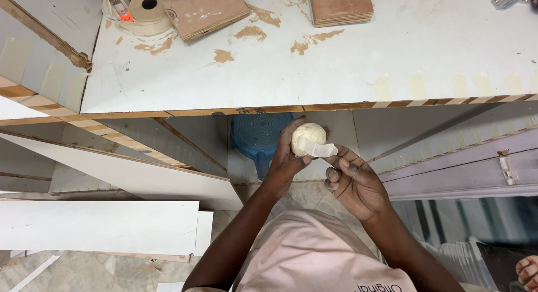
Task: The person holds a ball of white putty and repeatedly applies small pieces to the edge of a white wooden shelf. They smooth the putty into the seam with their fingers, working along the length of the shelf edge.
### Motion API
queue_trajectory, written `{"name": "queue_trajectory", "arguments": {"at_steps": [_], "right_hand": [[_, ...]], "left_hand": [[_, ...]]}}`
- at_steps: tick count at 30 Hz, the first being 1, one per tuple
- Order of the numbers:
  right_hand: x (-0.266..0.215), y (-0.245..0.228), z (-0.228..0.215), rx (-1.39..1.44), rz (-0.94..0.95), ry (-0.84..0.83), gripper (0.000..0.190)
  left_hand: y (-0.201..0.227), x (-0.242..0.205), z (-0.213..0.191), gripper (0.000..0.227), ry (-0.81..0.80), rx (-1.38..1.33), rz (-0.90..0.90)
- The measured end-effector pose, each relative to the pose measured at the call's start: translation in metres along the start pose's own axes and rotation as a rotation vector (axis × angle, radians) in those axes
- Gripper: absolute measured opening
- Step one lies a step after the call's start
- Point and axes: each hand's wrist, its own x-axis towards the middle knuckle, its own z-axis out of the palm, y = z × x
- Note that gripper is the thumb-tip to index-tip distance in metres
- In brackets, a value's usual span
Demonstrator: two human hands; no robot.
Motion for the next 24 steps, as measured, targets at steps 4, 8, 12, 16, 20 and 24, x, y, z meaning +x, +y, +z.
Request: {"name": "queue_trajectory", "arguments": {"at_steps": [4,8,12,16,20,24], "right_hand": [[-0.001,0.003,-0.003,-0.008,-0.004,0.041,0.031],[-0.001,0.006,-0.01,0.0,-0.022,0.063,0.029],[-0.003,0.007,-0.011,-0.026,-0.056,0.125,0.025],[-0.005,0.009,-0.005,-0.104,-0.103,0.218,0.026],[-0.005,0.012,-0.001,-0.177,-0.167,0.305,0.016],[-0.002,0.02,0.003,-0.324,-0.278,0.43,0.014]], "left_hand": [[0.003,-0.001,0.005,0.089,0.023,0.032,-0.01],[0.003,0.0,0.014,0.082,0.079,0.058,0.018],[0.002,0.003,0.019,0.067,0.156,0.063,0.027],[0.002,0.001,0.023,0.058,0.205,0.053,0.038],[-0.001,0.001,0.028,0.05,0.258,0.106,0.082],[-0.008,-0.002,0.035,0.045,0.262,0.132,0.157]]}}
